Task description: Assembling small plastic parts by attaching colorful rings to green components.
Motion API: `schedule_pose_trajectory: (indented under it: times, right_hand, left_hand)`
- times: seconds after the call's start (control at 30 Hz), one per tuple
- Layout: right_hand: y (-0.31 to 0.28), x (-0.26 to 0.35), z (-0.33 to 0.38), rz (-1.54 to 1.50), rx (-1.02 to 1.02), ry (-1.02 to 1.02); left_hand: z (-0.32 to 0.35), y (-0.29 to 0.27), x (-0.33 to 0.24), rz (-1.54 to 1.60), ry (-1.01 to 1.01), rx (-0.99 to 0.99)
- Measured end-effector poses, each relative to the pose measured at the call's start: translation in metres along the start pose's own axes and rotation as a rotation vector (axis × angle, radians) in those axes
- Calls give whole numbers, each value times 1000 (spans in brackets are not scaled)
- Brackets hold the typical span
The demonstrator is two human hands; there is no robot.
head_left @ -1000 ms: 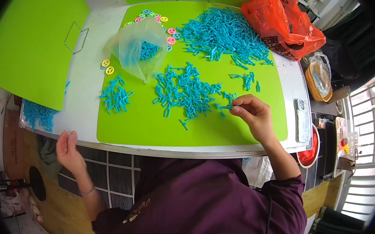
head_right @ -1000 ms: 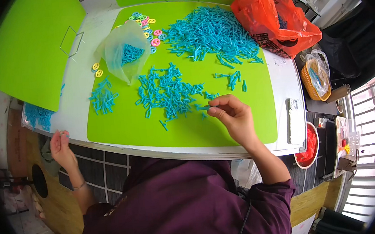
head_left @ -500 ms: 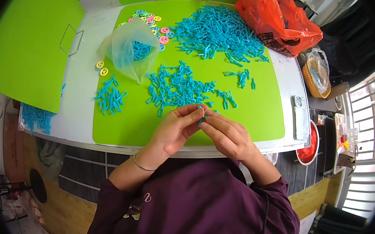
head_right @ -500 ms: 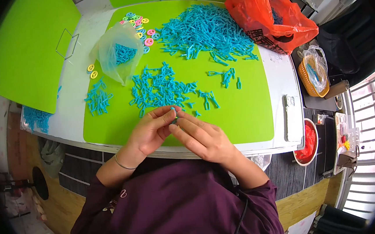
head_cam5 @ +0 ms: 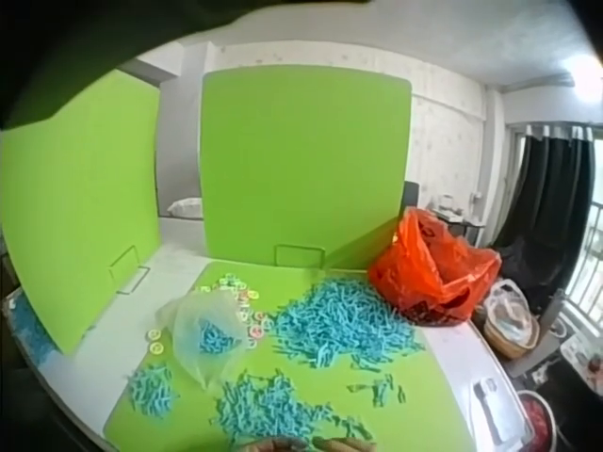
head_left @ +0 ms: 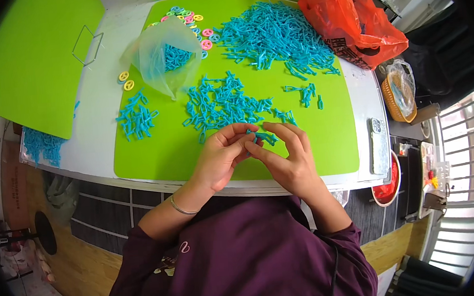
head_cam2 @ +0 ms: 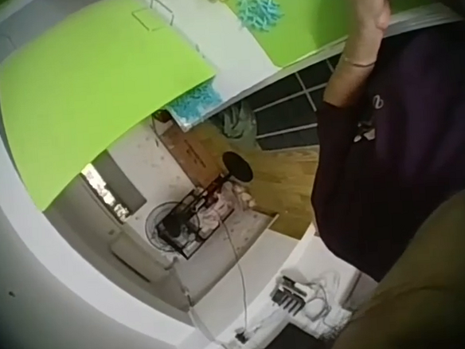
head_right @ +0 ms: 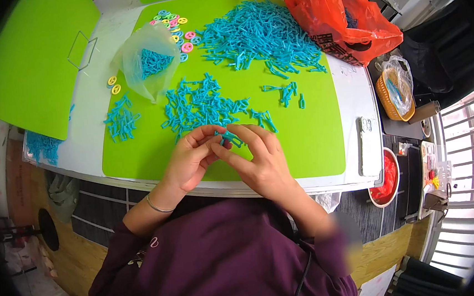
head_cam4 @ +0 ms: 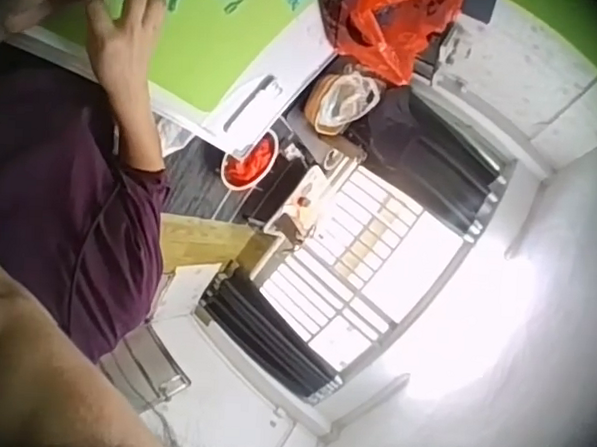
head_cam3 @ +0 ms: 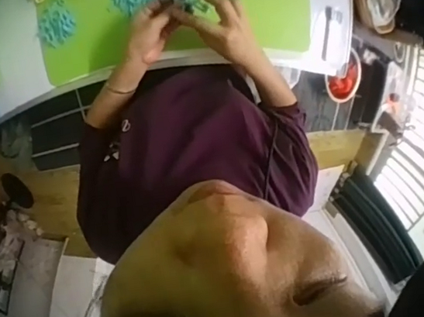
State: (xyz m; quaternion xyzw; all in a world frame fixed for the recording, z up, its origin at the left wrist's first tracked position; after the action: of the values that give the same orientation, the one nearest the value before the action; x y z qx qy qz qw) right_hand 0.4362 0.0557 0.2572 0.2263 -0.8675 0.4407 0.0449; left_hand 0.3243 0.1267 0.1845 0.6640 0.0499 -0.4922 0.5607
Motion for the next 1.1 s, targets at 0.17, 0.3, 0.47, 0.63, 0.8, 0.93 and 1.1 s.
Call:
schedule_pose_trajectory:
  times: [0.17, 0.3, 0.47, 0.63, 0.8, 0.93, 1.1]
  right_hand:
    - [0, 0, 4, 22, -7, -51]
    - [1, -5, 1, -52, -1, 6]
    - [-2, -3, -1, -14, 57, 47]
    - [-4, 0, 0, 71, 83, -26]
    - [-21, 5, 0, -213, -43, -4]
    - [-23, -14, 3, -357, -131, 207]
    - [-21, -11, 2, -195, -194, 154]
  left_hand:
    - [3, 0, 5, 67, -33, 8]
    - [5, 1, 10, 107, -70, -2]
    - [5, 0, 5, 156, -85, -29]
    - [6, -2, 5, -20, -94, 19]
    - [2, 1, -8, -88, 59, 0]
    - [6, 4, -12, -171, 77, 72]
    - [9, 6, -7, -259, 141, 93]
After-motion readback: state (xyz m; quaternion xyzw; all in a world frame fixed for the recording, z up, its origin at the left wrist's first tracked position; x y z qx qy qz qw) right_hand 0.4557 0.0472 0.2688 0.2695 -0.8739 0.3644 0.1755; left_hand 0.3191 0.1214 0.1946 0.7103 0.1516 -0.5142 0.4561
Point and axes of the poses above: each hand's wrist, its own z-axis away from the middle knuckle, its own y-axis out of the palm, x = y × z, the point moved 5 cm from there along -z, towards the middle knuckle, and after that the axes turned 8 degrees about y, right-handed, at the moved point
